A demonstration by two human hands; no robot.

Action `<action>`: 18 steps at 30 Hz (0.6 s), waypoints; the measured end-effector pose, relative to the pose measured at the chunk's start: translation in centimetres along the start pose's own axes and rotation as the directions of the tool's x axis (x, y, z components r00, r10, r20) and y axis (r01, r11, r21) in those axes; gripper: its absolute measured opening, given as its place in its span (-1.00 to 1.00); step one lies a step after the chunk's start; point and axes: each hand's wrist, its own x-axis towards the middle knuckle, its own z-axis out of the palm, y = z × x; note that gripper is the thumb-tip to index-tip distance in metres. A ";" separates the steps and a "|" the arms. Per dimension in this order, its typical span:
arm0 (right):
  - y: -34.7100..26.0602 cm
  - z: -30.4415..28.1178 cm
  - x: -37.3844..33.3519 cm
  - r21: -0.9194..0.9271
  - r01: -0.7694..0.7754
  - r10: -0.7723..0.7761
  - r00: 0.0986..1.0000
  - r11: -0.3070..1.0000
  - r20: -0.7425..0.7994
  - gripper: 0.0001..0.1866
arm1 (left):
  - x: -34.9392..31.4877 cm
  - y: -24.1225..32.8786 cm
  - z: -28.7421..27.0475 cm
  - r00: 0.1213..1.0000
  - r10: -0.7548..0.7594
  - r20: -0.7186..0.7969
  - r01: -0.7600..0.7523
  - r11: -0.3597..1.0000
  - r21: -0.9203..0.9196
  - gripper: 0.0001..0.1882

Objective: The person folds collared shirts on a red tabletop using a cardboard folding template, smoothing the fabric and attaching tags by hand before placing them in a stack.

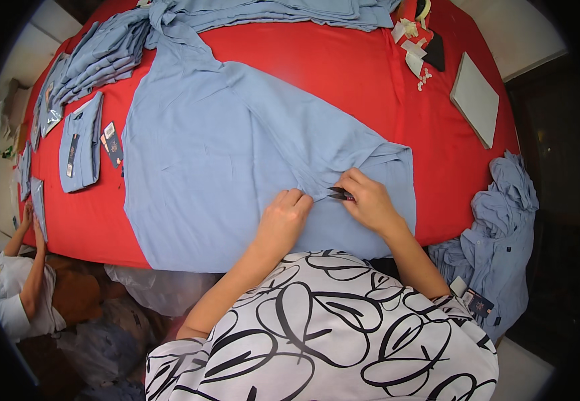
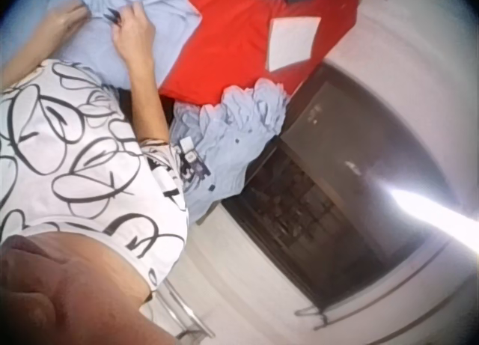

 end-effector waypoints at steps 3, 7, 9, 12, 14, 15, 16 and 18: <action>-2.2 -0.5 -0.5 0.176 -0.092 0.097 0.995 0.980 -0.019 -0.66 | -0.4 0.3 0.0 0.999 -0.045 0.030 0.047 0.997 -0.054 -0.93; -2.2 0.5 -1.4 0.207 -0.114 0.122 0.992 0.972 -0.030 -0.63 | 0.1 0.3 -0.4 0.982 -0.185 0.036 0.188 0.967 -0.170 -0.92; -2.4 0.4 -1.3 0.122 -0.083 0.085 0.996 0.989 -0.017 -0.66 | 0.3 0.4 -0.8 0.958 -0.272 0.087 0.284 0.937 -0.202 -0.90; -2.8 0.5 -0.9 0.028 -0.021 0.021 1.000 0.999 -0.007 -0.71 | 0.5 0.5 -1.0 0.946 -0.305 0.108 0.321 0.924 -0.207 -0.88; -3.2 0.6 -0.7 0.021 -0.001 0.001 1.000 1.000 -0.004 -0.74 | 0.5 0.6 -1.0 0.948 -0.300 0.103 0.315 0.927 -0.204 -0.88; -3.3 0.7 -0.6 0.017 0.005 -0.005 1.000 1.000 -0.006 -0.74 | 0.5 0.6 -1.1 0.949 -0.298 0.102 0.313 0.928 -0.203 -0.88; -3.3 0.7 -0.6 0.014 0.010 -0.010 1.000 1.000 -0.008 -0.74 | 0.5 0.6 -1.1 0.950 -0.297 0.100 0.312 0.928 -0.203 -0.88; -3.4 0.8 -0.6 0.032 -0.007 0.007 1.000 0.999 -0.009 -0.75 | 0.5 0.6 -1.1 0.943 -0.313 0.110 0.329 0.921 -0.207 -0.87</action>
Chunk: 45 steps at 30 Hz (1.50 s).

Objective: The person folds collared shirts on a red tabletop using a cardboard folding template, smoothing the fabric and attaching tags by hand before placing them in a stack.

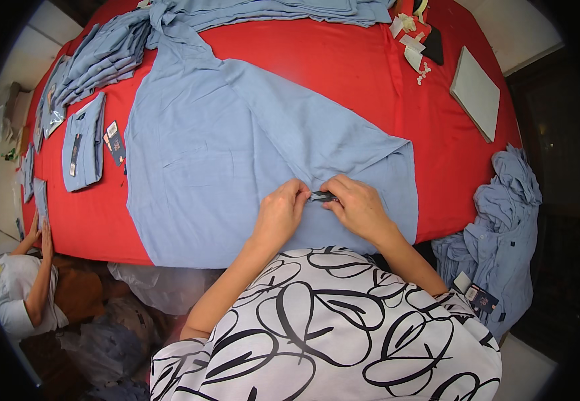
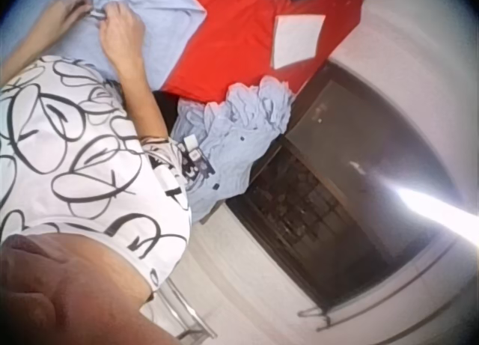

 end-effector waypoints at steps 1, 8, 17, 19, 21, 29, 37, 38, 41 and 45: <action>0.0 0.0 -0.1 0.021 -0.022 0.022 1.000 1.000 0.000 -0.75 | 0.0 0.0 0.0 1.000 -0.010 0.003 0.010 1.000 -0.003 -0.87; -0.3 -0.3 0.0 -0.020 -0.040 0.040 0.999 0.999 0.000 -0.78 | 0.1 0.1 -0.1 0.995 -0.089 0.053 0.092 0.994 -0.061 -0.86; -0.3 0.4 0.3 -0.100 -0.005 0.008 0.999 0.995 0.033 -0.80 | 0.1 0.0 -0.2 0.995 -0.086 0.043 0.089 0.994 -0.065 -0.87; -0.6 0.3 0.5 -0.102 -0.032 0.036 0.999 0.994 0.033 -0.80 | 0.1 0.0 -0.4 0.994 -0.097 0.057 0.100 0.994 -0.037 -0.85; -0.7 0.2 0.6 -0.080 -0.049 0.052 0.998 0.996 0.039 -0.81 | 0.1 -0.2 -0.3 0.993 -0.108 0.055 0.112 0.992 -0.060 -0.85; -0.2 0.2 0.6 -0.033 -0.061 0.063 0.995 0.998 0.078 -0.79 | 0.2 0.0 -0.3 0.984 -0.156 0.083 0.165 0.980 -0.114 -0.84; -0.5 1.1 1.8 0.017 -0.142 0.141 0.989 0.990 0.037 -0.81 | -0.2 -2.0 -0.7 0.934 -0.316 0.169 0.338 0.618 -0.710 -0.80; -0.2 1.4 2.2 -0.045 -0.122 0.124 0.991 0.992 0.052 -0.82 | -0.7 -2.0 -1.2 0.933 -0.325 0.155 0.333 0.613 -0.716 -0.81; 1.9 -0.1 4.6 0.125 -0.104 0.100 0.994 0.987 0.039 -0.82 | -2.9 -2.0 -4.8 0.939 -0.318 0.133 0.321 0.664 -0.676 -0.84; 4.2 -6.8 11.0 0.096 -0.073 0.090 0.979 0.993 -0.182 -0.67 | -10.6 -3.6 -13.2 0.861 -0.456 0.224 0.507 0.739 -0.444 -0.85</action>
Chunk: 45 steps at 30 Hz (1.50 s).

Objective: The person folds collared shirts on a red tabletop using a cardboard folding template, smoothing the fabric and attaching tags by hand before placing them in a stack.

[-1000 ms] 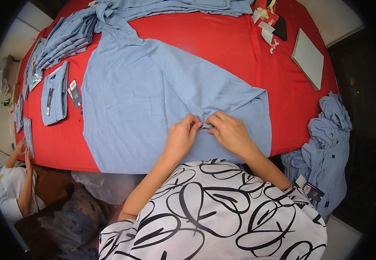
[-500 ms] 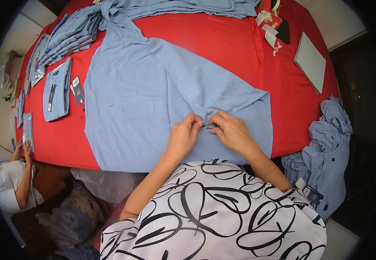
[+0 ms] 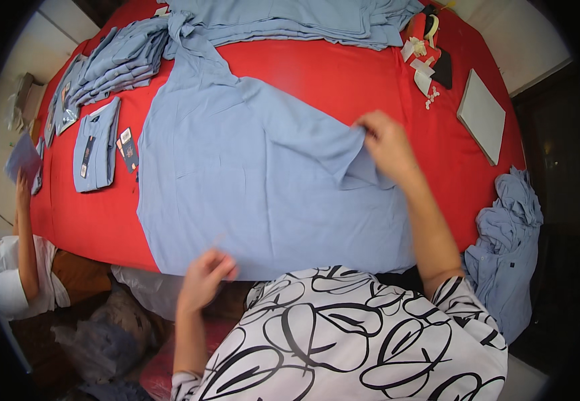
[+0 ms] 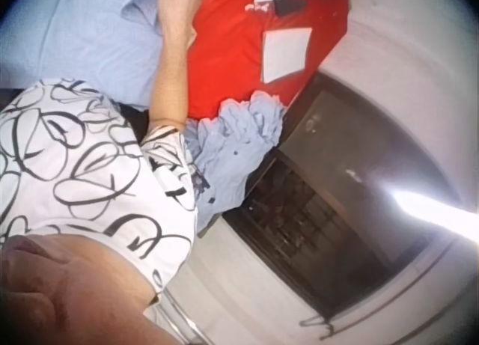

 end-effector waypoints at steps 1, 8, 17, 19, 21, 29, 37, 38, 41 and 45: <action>1.1 -1.3 2.3 -0.020 0.069 -0.071 0.992 0.997 -0.102 -0.68 | -2.2 -0.5 -2.3 0.992 -0.123 0.016 0.121 0.988 0.096 -0.84; 10.0 -5.7 13.8 -0.350 -0.140 0.003 0.931 0.926 -0.365 -0.74 | -19.4 -22.2 -14.8 0.582 -0.762 -0.285 0.453 0.012 0.892 -0.43; 8.1 0.5 7.0 -0.257 -0.119 0.062 0.974 0.959 -0.219 -0.65 | -6.9 -10.4 -10.0 0.734 0.298 -0.610 0.461 0.441 0.770 -0.79; 9.2 -1.3 6.7 -0.176 -0.167 0.076 0.899 0.970 -0.432 -0.59 | -4.6 -7.0 -10.9 0.663 0.398 -0.635 0.344 0.591 0.729 -0.79; 11.7 -4.6 5.5 -0.206 -0.263 0.081 0.777 0.943 -0.624 -0.57 | -2.4 -4.5 -11.6 0.604 0.417 -0.679 0.265 0.699 0.664 -0.80; 20.1 -11.5 3.6 -0.354 -0.638 0.263 0.668 0.684 -0.696 -0.44 | 5.9 -6.3 -12.3 0.602 0.571 -0.558 0.248 0.531 0.810 -0.54; 28.7 -16.4 2.5 -0.330 -0.768 0.397 0.588 0.549 -0.705 -0.25 | 6.2 -8.2 -12.6 0.568 0.636 -0.522 0.304 0.427 0.852 -0.51; 29.3 -16.7 2.0 -0.370 -0.746 0.396 0.627 0.554 -0.671 -0.22 | 6.1 -7.9 -12.3 0.580 0.620 -0.529 0.295 0.446 0.845 -0.51; 30.4 -18.2 1.5 -0.337 -0.729 0.451 0.651 0.596 -0.610 -0.10 | 6.1 -7.7 -12.6 0.575 0.612 -0.544 0.276 0.481 0.832 -0.50; 29.8 -18.6 0.7 -0.349 -0.671 0.479 0.725 0.655 -0.495 -0.13 | 5.8 -7.3 -13.0 0.577 0.604 -0.550 0.241 0.517 0.821 -0.51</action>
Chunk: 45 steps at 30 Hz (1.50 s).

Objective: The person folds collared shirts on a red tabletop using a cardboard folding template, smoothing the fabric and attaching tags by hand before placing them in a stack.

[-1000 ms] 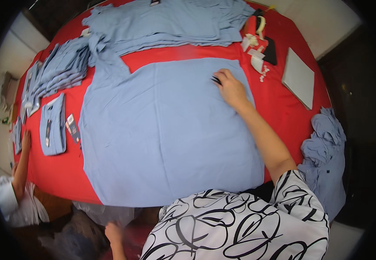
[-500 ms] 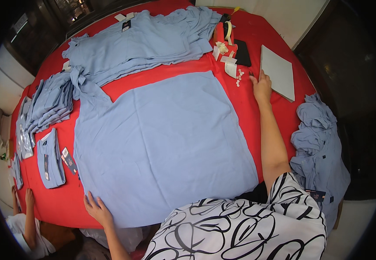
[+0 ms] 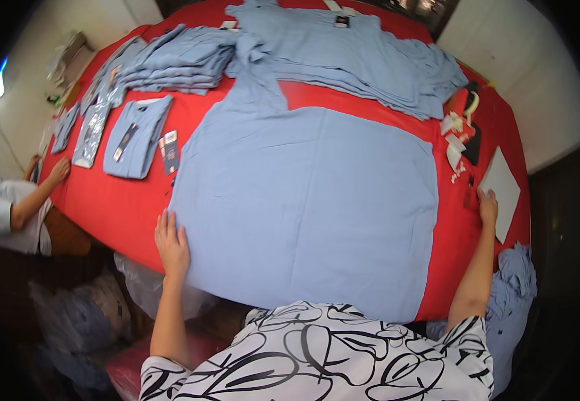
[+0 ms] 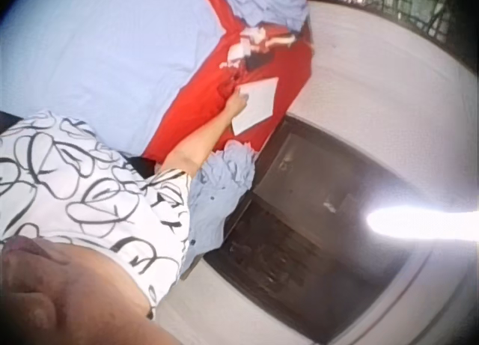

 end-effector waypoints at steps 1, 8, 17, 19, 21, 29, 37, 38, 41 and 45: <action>0.4 -0.4 0.2 0.040 0.046 -0.047 0.999 0.998 0.021 -0.16 | 0.0 -0.1 0.0 1.000 0.009 0.003 -0.009 1.000 -0.014 -0.51; -1.4 -6.3 -1.5 -0.066 0.083 -0.092 0.983 0.994 -0.159 -0.58 | 0.3 -0.7 0.4 0.999 0.047 -0.007 -0.047 0.999 -0.023 -0.50; -26.1 -19.3 -26.1 0.903 0.406 -0.765 0.624 0.144 -0.159 -0.62 | 0.5 -2.3 -0.5 0.999 0.041 -0.002 -0.041 0.989 -0.142 -0.44; -31.0 -17.0 -27.5 0.937 0.334 -0.801 0.586 0.101 -0.123 -0.61 | 0.8 -2.0 -2.6 0.985 0.160 0.058 -0.161 0.987 0.017 -0.39; -37.3 -14.5 -29.6 0.916 0.319 -0.825 0.565 0.244 0.023 -0.59 | 1.7 -2.6 -3.0 0.988 0.115 0.102 -0.110 0.993 -0.048 -0.32; -46.8 6.7 -34.3 0.538 0.731 -0.905 0.386 0.420 0.180 -0.62 | 3.1 -6.4 -3.9 0.966 0.148 0.210 -0.057 0.920 -0.387 -0.17; -47.7 8.6 -35.6 0.423 0.760 -0.864 0.484 0.493 0.137 -0.58 | 3.3 -0.2 -3.0 0.942 0.328 -0.075 -0.335 0.890 -0.310 -0.48; -48.0 8.6 -35.8 0.417 0.755 -0.857 0.492 0.506 0.149 -0.56 | 3.6 1.5 -2.2 0.930 0.359 -0.073 -0.364 0.878 -0.311 -0.47; -49.3 8.5 -36.8 0.386 0.779 -0.866 0.480 0.494 0.139 -0.54 | 4.9 4.2 -0.8 0.931 0.351 -0.097 -0.364 0.900 -0.239 -0.41; -49.4 8.1 -37.0 0.303 0.780 -0.837 0.498 0.547 0.228 -0.59 | 6.2 3.4 1.5 0.947 0.317 -0.049 -0.320 0.940 -0.118 -0.30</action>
